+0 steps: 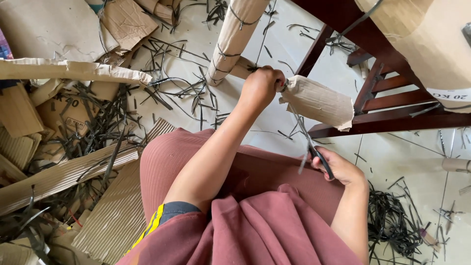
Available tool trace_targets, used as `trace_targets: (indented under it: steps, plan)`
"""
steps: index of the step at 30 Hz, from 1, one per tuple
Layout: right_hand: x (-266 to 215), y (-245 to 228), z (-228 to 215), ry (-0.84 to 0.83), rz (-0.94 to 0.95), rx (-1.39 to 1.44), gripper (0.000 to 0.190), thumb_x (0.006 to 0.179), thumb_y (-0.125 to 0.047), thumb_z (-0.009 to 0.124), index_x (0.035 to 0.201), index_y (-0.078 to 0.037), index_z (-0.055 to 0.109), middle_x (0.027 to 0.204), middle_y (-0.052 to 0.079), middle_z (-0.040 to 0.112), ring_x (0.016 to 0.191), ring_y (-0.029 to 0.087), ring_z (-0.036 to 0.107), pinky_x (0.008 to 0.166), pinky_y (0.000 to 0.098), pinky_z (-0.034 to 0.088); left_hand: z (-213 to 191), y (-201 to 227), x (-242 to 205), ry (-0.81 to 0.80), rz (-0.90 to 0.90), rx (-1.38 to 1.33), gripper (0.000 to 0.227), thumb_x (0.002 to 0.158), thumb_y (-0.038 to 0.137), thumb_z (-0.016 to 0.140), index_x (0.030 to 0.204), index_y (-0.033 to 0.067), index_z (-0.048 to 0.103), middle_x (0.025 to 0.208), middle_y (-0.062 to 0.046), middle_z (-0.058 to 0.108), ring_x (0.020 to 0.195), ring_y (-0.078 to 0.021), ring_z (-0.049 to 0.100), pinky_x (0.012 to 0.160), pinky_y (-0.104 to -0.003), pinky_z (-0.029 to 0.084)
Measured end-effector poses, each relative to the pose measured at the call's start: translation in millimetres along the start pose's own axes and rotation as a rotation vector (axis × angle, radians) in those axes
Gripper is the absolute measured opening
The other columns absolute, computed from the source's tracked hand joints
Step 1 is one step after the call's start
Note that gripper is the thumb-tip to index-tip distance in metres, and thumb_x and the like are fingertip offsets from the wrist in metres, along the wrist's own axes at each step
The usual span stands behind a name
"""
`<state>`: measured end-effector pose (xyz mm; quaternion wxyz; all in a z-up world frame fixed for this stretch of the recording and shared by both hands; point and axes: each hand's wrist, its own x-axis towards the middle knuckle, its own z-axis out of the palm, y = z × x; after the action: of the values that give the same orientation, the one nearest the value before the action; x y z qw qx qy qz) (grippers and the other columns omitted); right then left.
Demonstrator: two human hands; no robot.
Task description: The person sits on the floor and ties black plastic ties around a cardboard roll attached to a wooden frame. They wrap the tie, pull it tight, and use scissors to trim the excess. The process is repeated for multiple sections of the roll.
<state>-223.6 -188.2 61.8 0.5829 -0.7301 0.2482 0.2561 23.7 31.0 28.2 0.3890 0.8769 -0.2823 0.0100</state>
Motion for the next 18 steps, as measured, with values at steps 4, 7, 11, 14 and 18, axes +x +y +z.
trace_targets:
  steps: [4, 7, 11, 14, 18]
  plan:
    - [-2.5, -19.8, 34.2, -0.097, 0.108, 0.169, 0.068, 0.084, -0.071, 0.058, 0.102, -0.005, 0.053, 0.077, 0.012, 0.053, 0.051, 0.007, 0.041, 0.031, 0.0125, 0.023, 10.3, -7.3, 1.2, -0.013, -0.034, -0.024, 0.003, 0.087, 0.017, 0.076, 0.09, 0.0178, 0.075, 0.076, -0.005, 0.069, 0.066, -0.0269, 0.074, 0.057, -0.038, 0.062]
    - [2.8, -40.7, 61.1, -0.223, 0.055, 0.195, 0.083, 0.076, -0.087, 0.036, 0.101, -0.009, 0.051, 0.077, 0.008, 0.052, 0.051, 0.004, 0.045, 0.031, 0.0076, 0.023, 20.4, -14.5, 1.7, -0.01, -0.058, -0.037, 0.001, 0.089, 0.018, 0.074, 0.089, 0.0173, 0.073, 0.074, -0.003, 0.067, 0.064, -0.0231, 0.073, 0.054, -0.034, 0.061]
    - [10.9, -82.3, 80.1, -0.338, -0.174, 0.266, 0.084, 0.081, -0.088, 0.027, 0.094, -0.009, 0.051, 0.067, 0.006, 0.044, 0.041, 0.003, 0.036, 0.026, 0.0105, 0.024, 14.7, -12.9, -0.9, -0.037, -0.094, -0.07, 0.002, 0.09, 0.016, 0.071, 0.088, 0.0148, 0.072, 0.074, -0.005, 0.065, 0.063, -0.0238, 0.072, 0.055, -0.036, 0.061]
    - [27.4, -82.4, 77.6, -0.376, -0.239, 0.299, 0.089, 0.083, -0.089, 0.025, 0.096, -0.005, 0.052, 0.063, 0.006, 0.039, 0.038, 0.005, 0.031, 0.025, 0.0136, 0.025, 10.0, -10.2, 0.7, -0.06, -0.075, -0.101, 0.003, 0.09, 0.013, 0.07, 0.089, 0.0136, 0.072, 0.074, -0.006, 0.064, 0.065, -0.0252, 0.072, 0.057, -0.037, 0.062]
    - [78.3, -28.0, 66.6, -0.385, -0.275, 0.376, 0.094, 0.087, -0.089, 0.021, 0.101, -0.001, 0.049, 0.061, 0.006, 0.033, 0.04, 0.008, 0.027, 0.028, 0.0165, 0.024, 12.0, -14.2, 1.2, -0.071, -0.091, -0.183, 0.003, 0.09, 0.012, 0.07, 0.09, 0.0119, 0.073, 0.076, -0.009, 0.065, 0.068, -0.029, 0.073, 0.059, -0.04, 0.062]
